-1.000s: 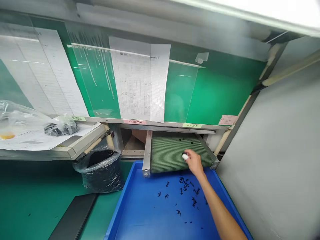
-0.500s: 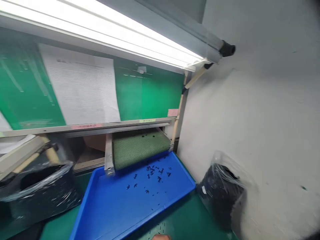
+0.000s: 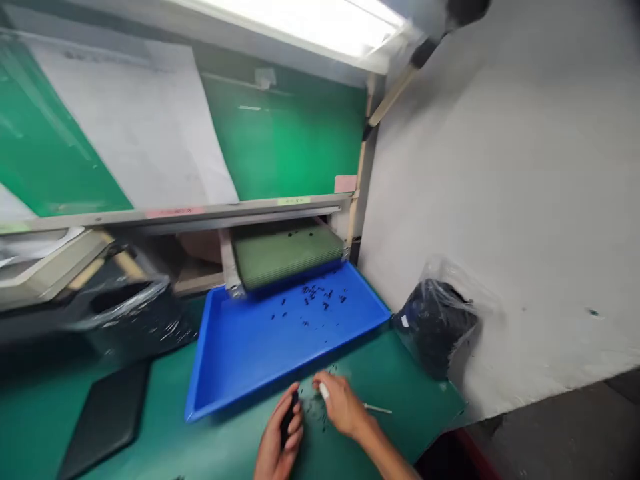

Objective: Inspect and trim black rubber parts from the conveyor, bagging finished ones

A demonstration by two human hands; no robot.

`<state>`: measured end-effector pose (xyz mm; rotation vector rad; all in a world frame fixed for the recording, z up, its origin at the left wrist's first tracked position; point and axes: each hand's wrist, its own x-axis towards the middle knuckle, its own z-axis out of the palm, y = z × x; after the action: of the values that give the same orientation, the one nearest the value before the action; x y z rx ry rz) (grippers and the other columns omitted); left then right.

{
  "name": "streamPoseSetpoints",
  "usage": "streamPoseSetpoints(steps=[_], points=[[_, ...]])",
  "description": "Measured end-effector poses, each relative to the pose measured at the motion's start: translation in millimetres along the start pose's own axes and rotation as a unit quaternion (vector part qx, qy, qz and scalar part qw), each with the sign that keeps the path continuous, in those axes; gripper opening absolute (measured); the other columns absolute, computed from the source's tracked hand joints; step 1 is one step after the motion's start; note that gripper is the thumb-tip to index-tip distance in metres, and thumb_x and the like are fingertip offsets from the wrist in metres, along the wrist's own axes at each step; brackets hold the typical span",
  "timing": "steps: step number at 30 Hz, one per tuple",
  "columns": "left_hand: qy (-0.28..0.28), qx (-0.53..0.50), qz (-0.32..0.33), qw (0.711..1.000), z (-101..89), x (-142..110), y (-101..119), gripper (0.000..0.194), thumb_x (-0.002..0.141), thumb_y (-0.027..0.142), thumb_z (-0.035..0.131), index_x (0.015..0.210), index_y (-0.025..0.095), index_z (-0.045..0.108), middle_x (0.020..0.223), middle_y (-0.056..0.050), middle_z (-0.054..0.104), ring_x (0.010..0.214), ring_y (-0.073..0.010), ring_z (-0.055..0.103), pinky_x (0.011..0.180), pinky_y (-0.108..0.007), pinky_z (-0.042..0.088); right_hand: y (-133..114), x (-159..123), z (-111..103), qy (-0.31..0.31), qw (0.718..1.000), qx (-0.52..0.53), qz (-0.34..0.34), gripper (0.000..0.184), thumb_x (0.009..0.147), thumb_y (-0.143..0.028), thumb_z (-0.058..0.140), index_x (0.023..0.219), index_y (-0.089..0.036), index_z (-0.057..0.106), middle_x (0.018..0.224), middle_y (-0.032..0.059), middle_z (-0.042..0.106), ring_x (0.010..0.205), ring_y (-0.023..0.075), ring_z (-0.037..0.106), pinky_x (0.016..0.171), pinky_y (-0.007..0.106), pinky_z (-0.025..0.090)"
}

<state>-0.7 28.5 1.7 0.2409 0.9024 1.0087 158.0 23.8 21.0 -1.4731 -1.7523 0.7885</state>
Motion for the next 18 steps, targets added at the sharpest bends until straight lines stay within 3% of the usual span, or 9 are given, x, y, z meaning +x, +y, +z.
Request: streamPoseSetpoints(steps=[3, 5, 9, 12, 14, 18], points=[[0.004, -0.128, -0.018, 0.992, 15.2, -3.2, 7.1, 0.012, 0.076, 0.013, 0.061, 0.088, 0.013, 0.061, 0.068, 0.001, 0.054, 0.045, -0.0025, 0.048, 0.029, -0.008, 0.025, 7.0, 1.8, -5.0, -0.021, 0.999, 0.024, 0.002, 0.039, 0.076, -0.009, 0.042, 0.108, -0.023, 0.059, 0.107, 0.0045, 0.066, 0.101, 0.0173, 0.059, 0.092, 0.032, 0.043], [0.018, -0.179, -0.029, 0.983, 19.1, -1.9, 10.3, 0.006, 0.079, 0.014, 0.057, 0.083, 0.012, 0.061, 0.074, -0.003, 0.060, 0.055, -0.0072, 0.058, 0.033, -0.009, 0.034, 14.9, 2.6, -4.6, -0.016, 0.999, 0.028, 0.025, 0.035, 0.079, -0.015, 0.043, 0.109, -0.022, 0.058, 0.105, 0.0060, 0.067, 0.099, 0.0191, 0.060, 0.091, 0.035, 0.044], [0.028, -0.234, -0.038, 0.971, 23.3, -4.5, 8.3, 0.011, 0.081, 0.022, 0.056, 0.077, 0.013, 0.061, 0.078, -0.005, 0.065, 0.076, -0.0177, 0.067, 0.052, -0.021, 0.052, 23.6, -5.4, -2.6, 0.005, 0.997, 0.043, 0.061, 0.030, 0.082, -0.021, 0.040, 0.104, -0.021, 0.061, 0.085, 0.0040, 0.071, 0.079, 0.0189, 0.065, 0.079, 0.034, 0.049], [0.009, -0.233, -0.025, 0.972, 31.1, -5.5, 3.3, 0.013, 0.080, 0.025, 0.057, 0.075, 0.014, 0.062, 0.077, -0.005, 0.066, 0.075, -0.0177, 0.067, 0.060, -0.026, 0.053, 18.2, -13.1, 6.1, 0.054, 0.978, 0.169, 0.110, 0.028, 0.083, -0.031, 0.047, 0.104, -0.021, 0.062, 0.094, 0.0060, 0.071, 0.090, 0.0215, 0.065, 0.082, 0.036, 0.051], [0.000, -0.212, 0.013, 0.977, 39.3, -4.1, -1.7, 0.016, 0.078, 0.028, 0.057, 0.072, 0.014, 0.063, 0.077, -0.005, 0.065, 0.074, -0.0165, 0.065, 0.063, -0.026, 0.052, 8.4, -15.8, 15.6, 0.102, 0.932, 0.308, 0.163, 0.031, 0.082, -0.040, 0.054, 0.104, -0.021, 0.063, 0.108, 0.0085, 0.068, 0.102, 0.0236, 0.061, 0.085, 0.037, 0.051], [-0.009, -0.072, 0.167, 0.983, 54.4, -0.9, -18.9, 0.020, 0.078, 0.033, 0.056, 0.075, 0.017, 0.066, 0.081, -0.003, 0.065, 0.077, -0.0152, 0.061, 0.072, -0.027, 0.049, -12.9, -16.3, 35.1, 0.141, 0.791, 0.558, 0.207, 0.043, 0.080, -0.052, 0.058, 0.110, -0.021, 0.061, 0.114, 0.0074, 0.064, 0.110, 0.0225, 0.056, 0.092, 0.037, 0.048]])
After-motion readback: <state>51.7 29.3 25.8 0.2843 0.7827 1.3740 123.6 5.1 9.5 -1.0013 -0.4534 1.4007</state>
